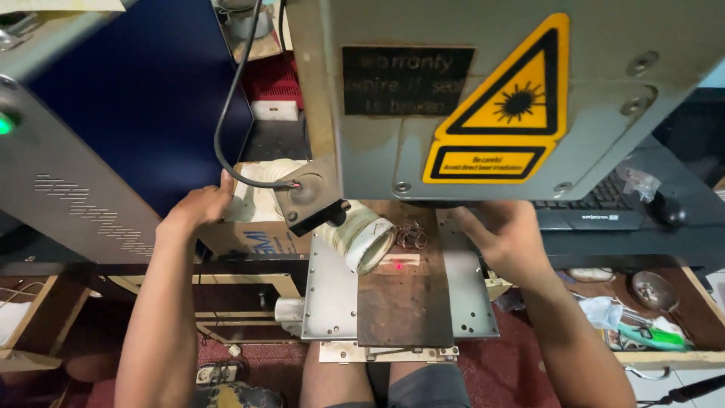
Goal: Using a laser welding machine to join small metal rings for jewelry making.
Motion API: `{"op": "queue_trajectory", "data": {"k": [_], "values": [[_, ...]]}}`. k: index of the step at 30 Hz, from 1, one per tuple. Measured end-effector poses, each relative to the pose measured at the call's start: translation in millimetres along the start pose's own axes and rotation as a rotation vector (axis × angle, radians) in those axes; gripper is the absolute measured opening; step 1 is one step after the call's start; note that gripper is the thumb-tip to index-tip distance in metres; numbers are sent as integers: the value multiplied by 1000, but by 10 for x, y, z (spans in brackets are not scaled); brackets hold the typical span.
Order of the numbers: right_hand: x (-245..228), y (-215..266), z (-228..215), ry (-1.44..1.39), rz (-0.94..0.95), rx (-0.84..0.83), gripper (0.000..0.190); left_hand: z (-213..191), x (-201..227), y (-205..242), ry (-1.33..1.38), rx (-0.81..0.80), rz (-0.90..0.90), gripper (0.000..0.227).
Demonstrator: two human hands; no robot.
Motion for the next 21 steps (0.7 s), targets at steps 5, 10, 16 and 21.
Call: {"op": "queue_trajectory", "data": {"k": [5, 10, 16, 21], "values": [[387, 201, -373, 178, 80, 200, 19, -82, 30, 32, 24, 32, 26, 97], [172, 352, -489, -17, -42, 294, 11, -95, 36, 29, 8, 22, 49, 99], [122, 458, -499, -48, -115, 285, 11, -49, -31, -82, -4, -9, 46, 103], [80, 548, -471, 42, -96, 277, 10, -79, -59, -104, 113, 7, 0, 91]]}}
Point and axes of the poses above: each hand's wrist, its own y-axis away from the middle knuckle, its own z-axis out of the palm, x = y × z, the point moved 9 cm from there along -y, towards the middle knuckle, and after that the axes turned 9 degrees about x, right-handed, at the moved point
